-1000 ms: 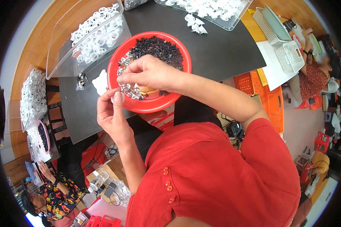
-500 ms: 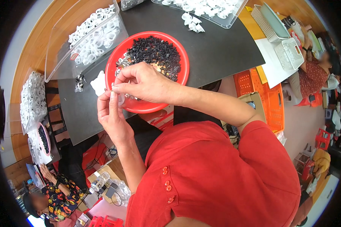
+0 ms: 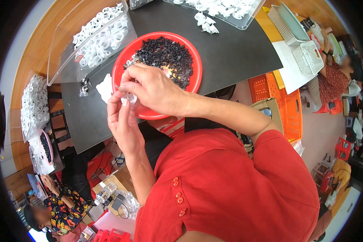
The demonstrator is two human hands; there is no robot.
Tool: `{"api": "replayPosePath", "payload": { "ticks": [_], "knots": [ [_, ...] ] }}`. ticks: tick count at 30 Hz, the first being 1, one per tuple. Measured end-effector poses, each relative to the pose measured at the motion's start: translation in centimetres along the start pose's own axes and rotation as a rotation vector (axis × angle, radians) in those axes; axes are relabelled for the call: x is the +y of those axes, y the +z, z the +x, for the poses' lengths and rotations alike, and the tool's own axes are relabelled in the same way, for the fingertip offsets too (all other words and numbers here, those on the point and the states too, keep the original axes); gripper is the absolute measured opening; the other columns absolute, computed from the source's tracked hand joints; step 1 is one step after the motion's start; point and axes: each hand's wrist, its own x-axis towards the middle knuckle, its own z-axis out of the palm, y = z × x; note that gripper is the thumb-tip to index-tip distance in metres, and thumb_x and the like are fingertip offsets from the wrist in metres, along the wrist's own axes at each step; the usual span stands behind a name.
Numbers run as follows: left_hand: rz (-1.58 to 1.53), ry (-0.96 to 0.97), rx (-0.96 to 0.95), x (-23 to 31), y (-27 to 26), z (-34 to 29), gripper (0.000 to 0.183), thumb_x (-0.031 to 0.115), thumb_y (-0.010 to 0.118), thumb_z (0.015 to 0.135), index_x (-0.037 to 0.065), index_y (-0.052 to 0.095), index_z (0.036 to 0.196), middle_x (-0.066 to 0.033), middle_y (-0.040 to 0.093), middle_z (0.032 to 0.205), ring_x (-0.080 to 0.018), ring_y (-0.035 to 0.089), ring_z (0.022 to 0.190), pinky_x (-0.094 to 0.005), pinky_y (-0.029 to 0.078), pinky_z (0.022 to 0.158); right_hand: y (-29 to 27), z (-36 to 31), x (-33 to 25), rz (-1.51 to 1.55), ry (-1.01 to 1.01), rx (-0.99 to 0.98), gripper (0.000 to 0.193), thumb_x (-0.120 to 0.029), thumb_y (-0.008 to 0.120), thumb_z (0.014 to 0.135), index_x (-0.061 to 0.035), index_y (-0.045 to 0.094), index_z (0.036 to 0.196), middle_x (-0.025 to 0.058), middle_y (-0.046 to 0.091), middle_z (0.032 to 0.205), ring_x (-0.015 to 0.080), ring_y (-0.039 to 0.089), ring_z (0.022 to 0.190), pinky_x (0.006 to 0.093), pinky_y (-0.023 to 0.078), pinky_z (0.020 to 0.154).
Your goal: Manually sorting and organizing small plastic components into containers.
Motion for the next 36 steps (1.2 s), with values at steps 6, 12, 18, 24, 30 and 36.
{"api": "replayPosePath", "payload": {
  "ticks": [6,12,18,24,30,36],
  "knots": [
    [-0.001,0.023,-0.081,0.3,0.2,0.0,0.049,-0.007,0.062,0.085,-0.001,0.043,0.13,-0.0146,0.055,0.125,-0.0177,0.055,0.114,-0.0305,0.047,0.096,-0.9,-0.4,-0.8,-0.097,-0.016,0.019,0.014,-0.011,0.06,0.087,0.0026,0.057,0.084,0.0125,0.057,0.08,0.0278,0.06,0.071,0.0371,0.047,0.062],
    [-0.005,0.027,-0.037,0.0,0.0,0.1,0.046,-0.008,0.064,0.084,-0.002,0.046,0.126,-0.0148,0.059,0.119,-0.0165,0.058,0.109,-0.029,0.048,0.093,-1.7,-1.1,-0.8,-0.324,-0.199,-0.077,0.01,-0.012,0.061,0.087,-0.0029,0.057,0.09,0.0085,0.058,0.086,0.0273,0.059,0.075,0.0363,0.044,0.067],
    [-0.013,0.01,-0.047,0.0,-0.1,0.0,0.041,-0.007,0.066,0.083,-0.002,0.051,0.12,-0.0131,0.063,0.113,-0.0148,0.061,0.103,-0.0274,0.048,0.091,-2.2,-0.9,-0.7,-0.472,-0.329,-0.125,0.007,-0.012,0.061,0.088,-0.0057,0.059,0.091,0.0064,0.055,0.086,0.0232,0.056,0.08,0.0341,0.041,0.069],
    [0.011,0.007,-0.062,0.1,-0.2,-0.1,0.038,-0.007,0.066,0.083,-0.002,0.054,0.119,-0.013,0.064,0.112,-0.0145,0.061,0.102,-0.0277,0.048,0.091,-2.7,-0.7,-1.3,-0.521,-0.322,-0.227,0.008,-0.012,0.06,0.089,-0.0059,0.061,0.094,0.0074,0.056,0.088,0.024,0.056,0.082,0.0342,0.041,0.071],
    [0.02,0.076,-0.065,0.4,0.3,0.0,0.037,-0.004,0.065,0.086,0.0,0.053,0.121,-0.0134,0.059,0.122,-0.0163,0.058,0.109,-0.0308,0.048,0.094,-1.9,-1.0,-1.4,-0.114,-0.003,-0.015,0.01,-0.013,0.063,0.087,-0.0038,0.063,0.091,0.0068,0.06,0.081,0.0167,0.058,0.067,0.0312,0.045,0.06],
    [-0.039,0.035,-0.004,-0.1,0.5,0.1,0.035,0.004,0.058,0.092,-0.002,0.051,0.126,-0.0162,0.056,0.127,-0.0212,0.057,0.113,-0.0358,0.047,0.099,-0.2,-1.2,0.0,0.335,0.279,0.02,0.011,-0.009,0.064,0.086,0.0005,0.066,0.092,0.0029,0.065,0.079,0.0041,0.054,0.061,0.0233,0.044,0.053]
  ]
}}
